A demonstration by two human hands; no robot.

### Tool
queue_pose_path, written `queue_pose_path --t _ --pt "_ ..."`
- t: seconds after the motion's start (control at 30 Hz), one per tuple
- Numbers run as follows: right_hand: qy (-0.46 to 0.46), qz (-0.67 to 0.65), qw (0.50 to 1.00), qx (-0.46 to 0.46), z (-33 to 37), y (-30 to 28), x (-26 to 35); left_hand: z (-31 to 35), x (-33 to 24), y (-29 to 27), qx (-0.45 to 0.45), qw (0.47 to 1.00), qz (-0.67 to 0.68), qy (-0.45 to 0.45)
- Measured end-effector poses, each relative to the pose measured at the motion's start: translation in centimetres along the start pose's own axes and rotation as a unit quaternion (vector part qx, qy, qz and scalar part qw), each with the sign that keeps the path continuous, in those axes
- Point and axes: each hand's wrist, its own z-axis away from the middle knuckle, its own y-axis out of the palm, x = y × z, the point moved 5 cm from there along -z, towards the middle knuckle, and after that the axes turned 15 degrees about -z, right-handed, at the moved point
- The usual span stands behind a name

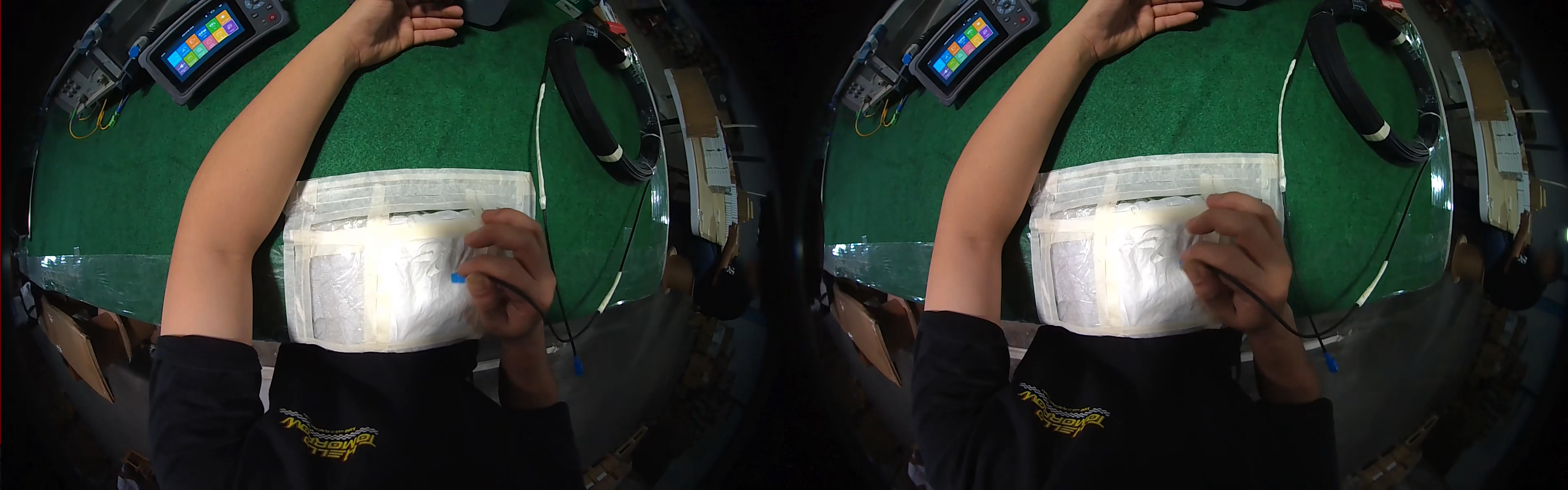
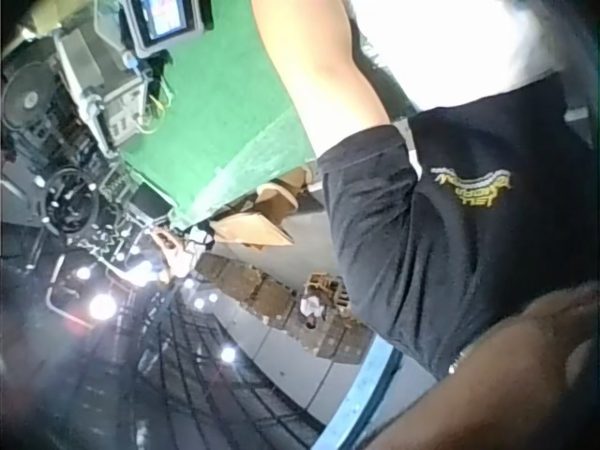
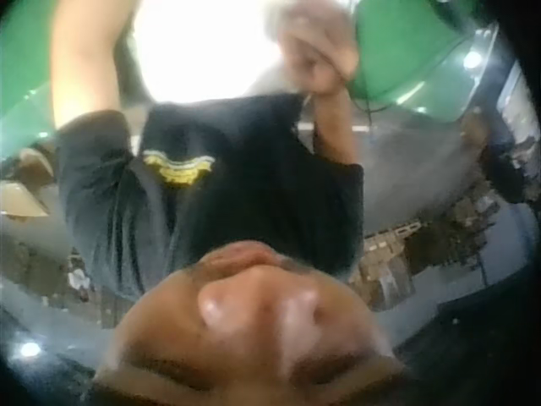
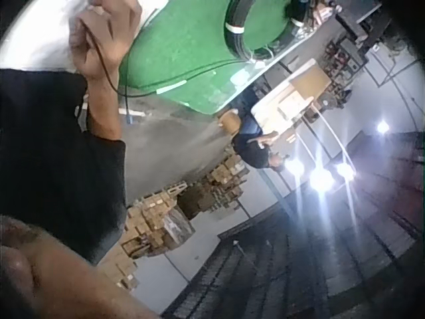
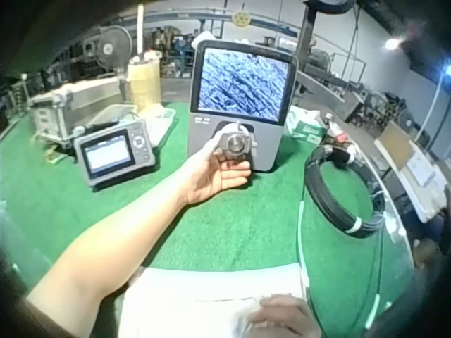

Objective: Inspecting the end face of a fiber optic cable using a microscopic viewer and specialized testing equipment.

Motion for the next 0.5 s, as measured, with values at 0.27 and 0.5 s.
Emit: queue_pose_path --t 0.27,0.5 --pt "0.010 0.011 0.999 -0.036 0.32 -0.12 -0.28 -0.01 0.02 0.06 -0.002 1.000 0.002 -0.001" --pt "-0.027 -0.043 0.997 0.056 0.18 0.44 0.06 0.15 -0.05 0.05 -0.002 1.000 0.007 -0.002"
